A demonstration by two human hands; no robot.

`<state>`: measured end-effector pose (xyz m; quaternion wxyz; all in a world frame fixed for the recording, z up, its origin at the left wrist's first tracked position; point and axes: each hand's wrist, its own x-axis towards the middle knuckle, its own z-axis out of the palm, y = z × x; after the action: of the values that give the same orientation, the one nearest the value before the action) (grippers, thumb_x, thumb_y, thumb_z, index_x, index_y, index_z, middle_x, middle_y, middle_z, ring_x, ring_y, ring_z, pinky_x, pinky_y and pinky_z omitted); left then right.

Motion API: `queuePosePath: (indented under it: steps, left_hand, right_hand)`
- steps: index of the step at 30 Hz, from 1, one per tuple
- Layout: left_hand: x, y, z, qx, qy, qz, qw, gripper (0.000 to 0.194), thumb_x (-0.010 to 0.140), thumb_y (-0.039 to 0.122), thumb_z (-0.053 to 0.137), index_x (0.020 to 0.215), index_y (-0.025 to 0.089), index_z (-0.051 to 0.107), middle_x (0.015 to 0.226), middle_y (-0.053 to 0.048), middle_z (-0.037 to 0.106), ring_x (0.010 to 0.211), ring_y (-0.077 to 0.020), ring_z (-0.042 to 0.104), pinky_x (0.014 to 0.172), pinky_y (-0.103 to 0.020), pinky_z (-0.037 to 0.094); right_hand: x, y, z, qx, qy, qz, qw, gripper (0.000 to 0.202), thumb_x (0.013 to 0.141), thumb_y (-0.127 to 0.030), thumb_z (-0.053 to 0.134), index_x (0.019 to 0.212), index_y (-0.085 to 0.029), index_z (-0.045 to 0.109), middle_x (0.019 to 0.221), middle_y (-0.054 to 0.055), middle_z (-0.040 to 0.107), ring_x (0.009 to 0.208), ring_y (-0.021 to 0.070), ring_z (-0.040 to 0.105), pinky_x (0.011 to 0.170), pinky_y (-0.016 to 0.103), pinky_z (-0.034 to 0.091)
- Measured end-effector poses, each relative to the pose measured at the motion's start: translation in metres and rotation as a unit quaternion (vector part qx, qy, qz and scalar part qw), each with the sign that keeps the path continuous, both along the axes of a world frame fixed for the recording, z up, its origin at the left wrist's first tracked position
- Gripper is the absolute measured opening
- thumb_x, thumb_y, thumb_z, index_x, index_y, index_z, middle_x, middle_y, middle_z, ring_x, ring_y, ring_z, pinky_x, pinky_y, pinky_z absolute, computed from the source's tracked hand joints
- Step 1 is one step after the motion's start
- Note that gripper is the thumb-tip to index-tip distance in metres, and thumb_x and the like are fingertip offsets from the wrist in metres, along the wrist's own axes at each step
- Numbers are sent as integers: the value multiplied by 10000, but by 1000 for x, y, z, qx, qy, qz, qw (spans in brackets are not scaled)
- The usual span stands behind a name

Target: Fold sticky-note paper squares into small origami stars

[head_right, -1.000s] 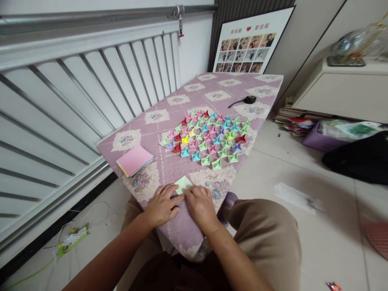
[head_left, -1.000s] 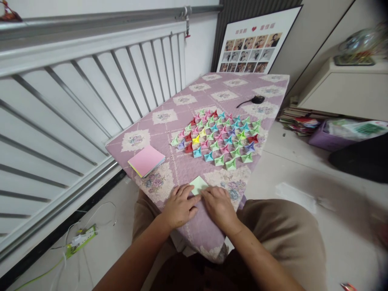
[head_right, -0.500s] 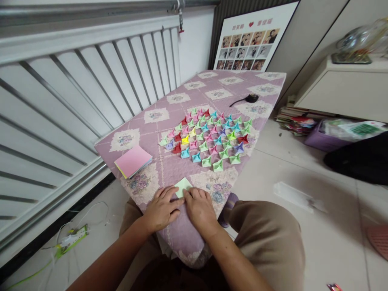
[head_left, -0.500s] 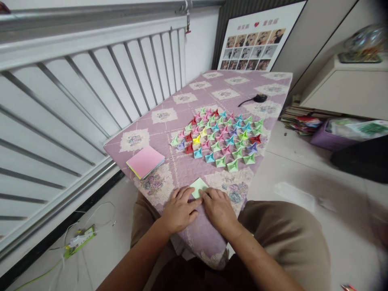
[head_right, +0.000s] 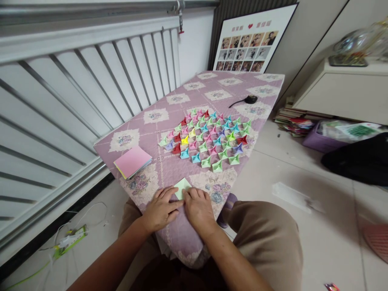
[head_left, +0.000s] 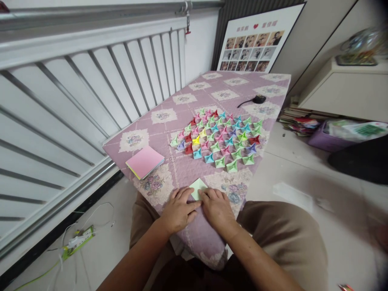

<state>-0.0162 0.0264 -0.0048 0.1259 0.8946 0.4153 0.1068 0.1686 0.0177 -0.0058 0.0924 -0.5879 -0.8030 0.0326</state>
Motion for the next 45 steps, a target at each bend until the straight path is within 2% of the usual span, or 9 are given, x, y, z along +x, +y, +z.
queuePosePath:
  steps: [6,12,16,18,22,26,30,36,45]
  left_hand:
    - [-1,-2,-3,13,-6,7,1000,404,830,306,608,1229,362,582,1436,-44,380,1334,-260,305,1097,-496,240]
    - [-1,-2,-3,20,-6,9,1000,407,816,291,608,1218,355,592,1426,-33,399,1325,-258,315,1097,-486,255]
    - [0,-3,-2,19,2,22,1000,433,807,300,611,1237,333,572,1411,-42,413,1315,-262,327,1095,-493,263]
    - [1,-4,-1,17,5,28,999,469,802,306,616,1266,316,544,1404,-48,422,1313,-262,331,1095,-493,265]
    - [2,-6,-1,23,-1,50,999,515,802,320,623,1299,267,502,1385,-67,447,1294,-261,355,1094,-474,276]
    - [3,-4,-2,26,-24,101,994,450,843,285,577,1284,244,500,1314,-62,511,1224,-243,419,1049,-444,328]
    - [10,5,-3,15,-42,165,985,358,877,261,534,1234,229,528,1207,-58,572,1121,-227,485,992,-419,360]
    - [29,25,1,-22,2,275,961,374,823,373,623,1179,274,568,1132,-61,587,1104,-257,482,961,-401,344]
    - [30,57,16,-125,50,225,965,401,735,360,689,1076,182,574,1105,-89,614,1072,-249,544,937,-331,387]
  right_hand:
    - [3,0,-4,19,40,-10,999,306,914,-261,481,1198,-263,595,1052,53,610,953,210,495,786,332,317]
    - [7,10,-8,27,112,-30,993,206,903,-286,507,1025,-280,673,950,27,624,904,182,529,757,307,311]
    - [6,15,-8,26,146,-40,988,135,863,-277,560,941,-247,666,919,26,630,905,192,539,753,306,312]
    - [6,14,-8,40,154,-58,986,187,843,-286,582,1010,-227,643,972,45,632,940,211,534,779,317,321]
    - [4,13,-9,85,146,-113,979,473,807,-315,610,1254,-194,513,1192,103,576,1094,270,477,885,381,316]
    - [4,16,-13,78,135,-129,979,517,798,-330,604,1281,-181,492,1313,118,515,1237,295,380,972,437,280]
    - [5,19,-15,46,131,-114,984,449,802,-351,598,1223,-205,553,1340,99,506,1286,297,338,1007,475,251]
    - [6,20,-16,27,151,-114,982,412,801,-355,597,1189,-219,581,1353,89,503,1292,289,343,1022,486,240]
    - [6,21,-15,20,170,-112,979,409,799,-335,593,1194,-232,574,1349,81,510,1291,287,354,1027,508,222]
